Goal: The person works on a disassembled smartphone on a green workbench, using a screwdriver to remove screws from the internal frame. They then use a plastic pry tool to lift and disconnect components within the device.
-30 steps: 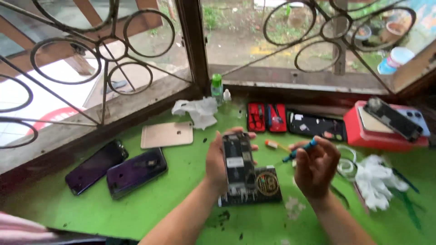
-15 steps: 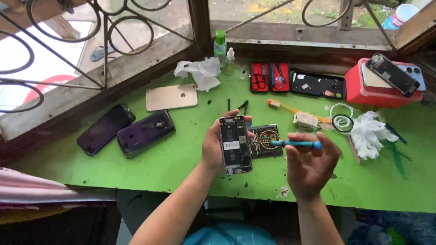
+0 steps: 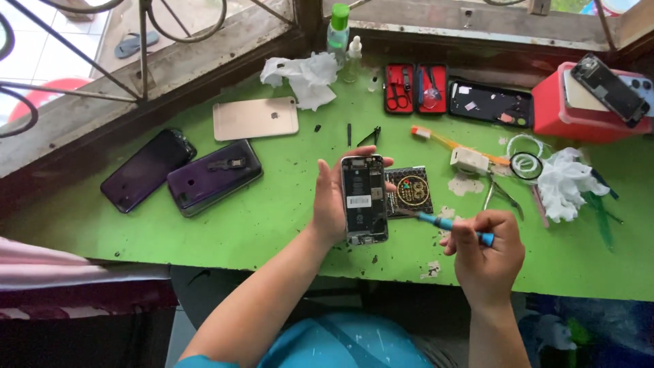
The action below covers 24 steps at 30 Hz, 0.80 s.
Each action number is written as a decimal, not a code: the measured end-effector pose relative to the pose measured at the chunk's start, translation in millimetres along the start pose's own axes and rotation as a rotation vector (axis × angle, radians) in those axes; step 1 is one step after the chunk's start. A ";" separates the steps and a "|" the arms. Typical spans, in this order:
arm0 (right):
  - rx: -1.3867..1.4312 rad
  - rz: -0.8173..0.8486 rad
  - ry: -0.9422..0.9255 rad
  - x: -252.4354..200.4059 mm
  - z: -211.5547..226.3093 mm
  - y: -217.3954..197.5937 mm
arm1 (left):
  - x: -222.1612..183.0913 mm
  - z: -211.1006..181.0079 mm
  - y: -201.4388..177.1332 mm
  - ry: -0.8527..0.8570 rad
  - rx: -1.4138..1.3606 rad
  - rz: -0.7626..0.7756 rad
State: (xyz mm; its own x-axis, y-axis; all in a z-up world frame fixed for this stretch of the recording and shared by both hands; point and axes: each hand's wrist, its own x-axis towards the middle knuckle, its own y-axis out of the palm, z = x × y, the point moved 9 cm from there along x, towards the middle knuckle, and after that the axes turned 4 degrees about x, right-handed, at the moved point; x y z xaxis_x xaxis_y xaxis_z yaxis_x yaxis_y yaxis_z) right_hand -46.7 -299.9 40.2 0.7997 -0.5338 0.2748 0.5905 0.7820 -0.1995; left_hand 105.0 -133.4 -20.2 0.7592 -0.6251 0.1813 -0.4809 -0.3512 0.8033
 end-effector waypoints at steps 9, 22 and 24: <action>-0.228 0.080 0.034 -1.0 16.2 -15.9 | -20.4 -22.6 20.5 0.168 0.155 -0.101; 0.750 0.017 0.234 4.7 -108.7 -16.2 | -32.3 -14.1 -30.3 0.168 -0.046 -0.392; 0.709 0.026 0.222 2.7 -102.6 -14.4 | -34.6 -14.4 -34.3 0.174 0.005 -0.400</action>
State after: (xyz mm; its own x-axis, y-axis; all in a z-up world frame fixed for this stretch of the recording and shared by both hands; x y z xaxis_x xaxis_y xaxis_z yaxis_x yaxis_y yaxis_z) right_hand -41.9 -345.6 -52.7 0.8600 -0.5060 0.0663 0.4197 0.7752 0.4721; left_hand 101.6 -89.7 -45.9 0.9485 -0.3126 -0.0504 -0.1359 -0.5457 0.8269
